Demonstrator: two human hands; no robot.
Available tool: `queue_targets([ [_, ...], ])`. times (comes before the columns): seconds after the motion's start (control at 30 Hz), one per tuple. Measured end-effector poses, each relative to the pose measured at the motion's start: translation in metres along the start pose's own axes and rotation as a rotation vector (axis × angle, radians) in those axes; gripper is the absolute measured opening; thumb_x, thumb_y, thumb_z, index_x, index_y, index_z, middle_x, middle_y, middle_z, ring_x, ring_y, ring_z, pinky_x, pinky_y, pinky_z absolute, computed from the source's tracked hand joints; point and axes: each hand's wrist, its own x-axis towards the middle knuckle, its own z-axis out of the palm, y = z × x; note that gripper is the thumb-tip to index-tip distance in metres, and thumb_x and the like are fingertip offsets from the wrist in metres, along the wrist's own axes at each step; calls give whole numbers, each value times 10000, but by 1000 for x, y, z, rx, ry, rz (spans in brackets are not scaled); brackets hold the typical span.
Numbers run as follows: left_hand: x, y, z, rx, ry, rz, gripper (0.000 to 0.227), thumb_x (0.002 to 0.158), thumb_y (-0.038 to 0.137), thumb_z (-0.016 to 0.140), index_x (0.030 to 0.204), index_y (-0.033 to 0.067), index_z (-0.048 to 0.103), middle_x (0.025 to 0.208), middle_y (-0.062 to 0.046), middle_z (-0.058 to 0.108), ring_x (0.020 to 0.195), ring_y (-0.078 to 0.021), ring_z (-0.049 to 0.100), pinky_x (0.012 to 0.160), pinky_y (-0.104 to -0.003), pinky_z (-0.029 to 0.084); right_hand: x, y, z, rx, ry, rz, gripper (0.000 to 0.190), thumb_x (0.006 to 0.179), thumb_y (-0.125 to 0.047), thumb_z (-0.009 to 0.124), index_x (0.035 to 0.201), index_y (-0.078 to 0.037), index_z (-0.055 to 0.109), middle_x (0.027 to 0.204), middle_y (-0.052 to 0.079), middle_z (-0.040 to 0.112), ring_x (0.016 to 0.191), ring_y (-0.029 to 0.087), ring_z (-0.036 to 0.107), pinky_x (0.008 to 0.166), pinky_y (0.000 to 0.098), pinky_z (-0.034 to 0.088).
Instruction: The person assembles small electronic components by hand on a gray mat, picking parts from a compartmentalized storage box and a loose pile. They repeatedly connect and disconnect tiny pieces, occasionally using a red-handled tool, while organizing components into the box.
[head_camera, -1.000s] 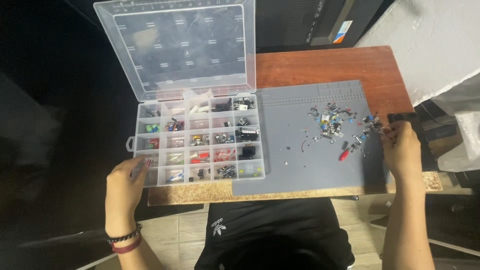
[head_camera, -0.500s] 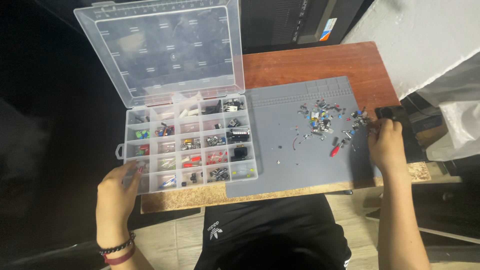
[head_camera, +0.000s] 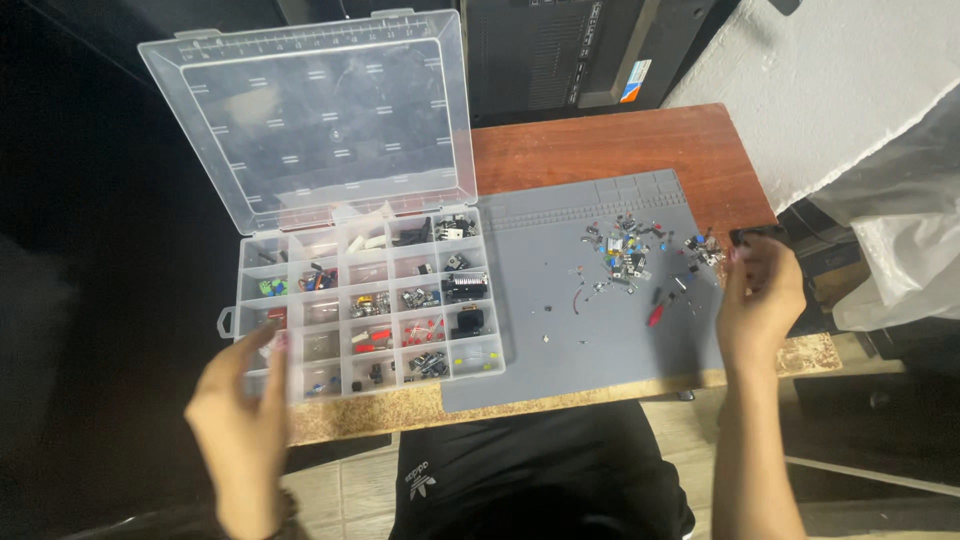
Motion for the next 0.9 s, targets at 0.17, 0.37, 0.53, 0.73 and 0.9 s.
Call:
queue_targets([
  [0.17, 1, 75, 36, -290, -81, 70, 284, 992, 213, 647, 1215, 51, 719, 1192, -128, 756, 1129, -275, 717, 1016, -407, 549, -7, -120, -3, 337, 1, 36, 102, 1057, -9, 698, 1148, -47, 674, 1108, 83, 713, 955, 144, 664, 841, 259, 512],
  [0.37, 18, 158, 63, -603, -257, 143, 289, 957, 175, 648, 1223, 100, 731, 1142, -112, 775, 1090, -273, 726, 982, -430, 542, -20, -193, 7, 674, -139, 95, 160, 938, 85, 677, 1079, 9, 679, 1022, 163, 742, 958, 262, 762, 910, 366, 624],
  [0.53, 18, 181, 75, -740, -282, 252, 303, 961, 69, 656, 1260, 45, 697, 1096, -198, 756, 1044, -376, 724, 899, -494, 574, -28, -201, 11, 698, -191, -6, 244, 913, 112, 651, 1144, 36, 660, 974, 193, 730, 932, 328, 754, 908, 481, 616],
  [0.73, 8, 182, 85, -759, -355, 307, 314, 1049, 148, 523, 1331, 64, 631, 1273, -134, 708, 1180, -269, 689, 1046, -385, 532, -38, -202, 13, 721, -302, 74, 228, 921, 18, 728, 1134, -21, 656, 1076, 87, 743, 998, 143, 709, 958, 245, 568],
  [0.9, -3, 168, 90, -758, -480, 380, 390, 1078, 187, 482, 1456, 100, 527, 1422, -131, 635, 1323, -296, 614, 1127, -399, 466, -52, -191, 28, 1144, -509, 238, 321, 972, -9, 656, 1122, -123, 397, 940, 80, 740, 896, 171, 708, 845, 296, 541],
])
